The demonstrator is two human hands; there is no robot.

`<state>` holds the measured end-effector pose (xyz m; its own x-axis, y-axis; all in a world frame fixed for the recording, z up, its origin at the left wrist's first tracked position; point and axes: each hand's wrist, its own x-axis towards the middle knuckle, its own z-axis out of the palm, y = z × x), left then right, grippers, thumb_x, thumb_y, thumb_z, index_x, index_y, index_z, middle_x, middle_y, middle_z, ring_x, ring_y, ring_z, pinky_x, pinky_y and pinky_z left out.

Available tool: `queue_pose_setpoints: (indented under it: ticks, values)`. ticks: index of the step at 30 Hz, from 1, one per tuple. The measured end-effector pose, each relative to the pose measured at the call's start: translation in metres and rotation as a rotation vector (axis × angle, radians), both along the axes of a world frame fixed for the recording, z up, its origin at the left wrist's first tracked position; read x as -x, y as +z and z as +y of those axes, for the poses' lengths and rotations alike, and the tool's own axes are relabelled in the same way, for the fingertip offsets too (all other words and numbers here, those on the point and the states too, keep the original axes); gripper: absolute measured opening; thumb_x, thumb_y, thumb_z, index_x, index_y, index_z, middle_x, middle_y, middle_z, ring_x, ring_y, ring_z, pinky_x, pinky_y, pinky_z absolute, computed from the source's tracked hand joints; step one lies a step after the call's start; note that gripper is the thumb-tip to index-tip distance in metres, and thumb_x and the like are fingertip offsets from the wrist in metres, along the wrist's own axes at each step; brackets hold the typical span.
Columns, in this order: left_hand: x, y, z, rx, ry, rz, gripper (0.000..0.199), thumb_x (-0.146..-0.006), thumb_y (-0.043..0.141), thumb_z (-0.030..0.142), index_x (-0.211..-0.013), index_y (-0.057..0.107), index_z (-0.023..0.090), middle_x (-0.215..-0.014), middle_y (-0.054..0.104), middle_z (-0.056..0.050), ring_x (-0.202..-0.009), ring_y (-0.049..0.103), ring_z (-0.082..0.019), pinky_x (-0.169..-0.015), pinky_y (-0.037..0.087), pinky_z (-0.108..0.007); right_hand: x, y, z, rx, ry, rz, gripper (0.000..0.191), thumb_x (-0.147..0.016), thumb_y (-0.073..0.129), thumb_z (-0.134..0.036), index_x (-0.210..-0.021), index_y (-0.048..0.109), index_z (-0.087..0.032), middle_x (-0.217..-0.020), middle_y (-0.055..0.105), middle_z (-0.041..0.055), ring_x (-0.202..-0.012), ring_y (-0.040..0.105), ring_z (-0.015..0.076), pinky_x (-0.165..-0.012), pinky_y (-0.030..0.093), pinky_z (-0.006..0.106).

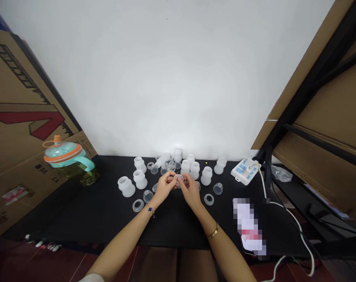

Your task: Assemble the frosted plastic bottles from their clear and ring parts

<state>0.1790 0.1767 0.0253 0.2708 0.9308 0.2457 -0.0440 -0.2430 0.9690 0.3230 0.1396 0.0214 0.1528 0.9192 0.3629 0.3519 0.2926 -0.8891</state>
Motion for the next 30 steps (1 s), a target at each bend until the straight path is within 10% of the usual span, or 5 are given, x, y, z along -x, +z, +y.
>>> queue_pose_setpoints:
  ticks: [30]
  values:
    - [-0.0015, -0.0064, 0.0059, 0.116, -0.014, -0.111, 0.028, -0.074, 0.074, 0.034, -0.089, 0.059, 0.017, -0.064, 0.067, 0.001, -0.054, 0.065, -0.014, -0.05, 0.049, -0.02, -0.0067, 0.0041, 0.0028, -0.08, 0.039, -0.041, 0.036, -0.096, 0.056, -0.045, -0.12, 0.07, -0.023, -0.111, 0.065, 0.0086, -0.075, 0.065, 0.0172, -0.057, 0.054, 0.026]
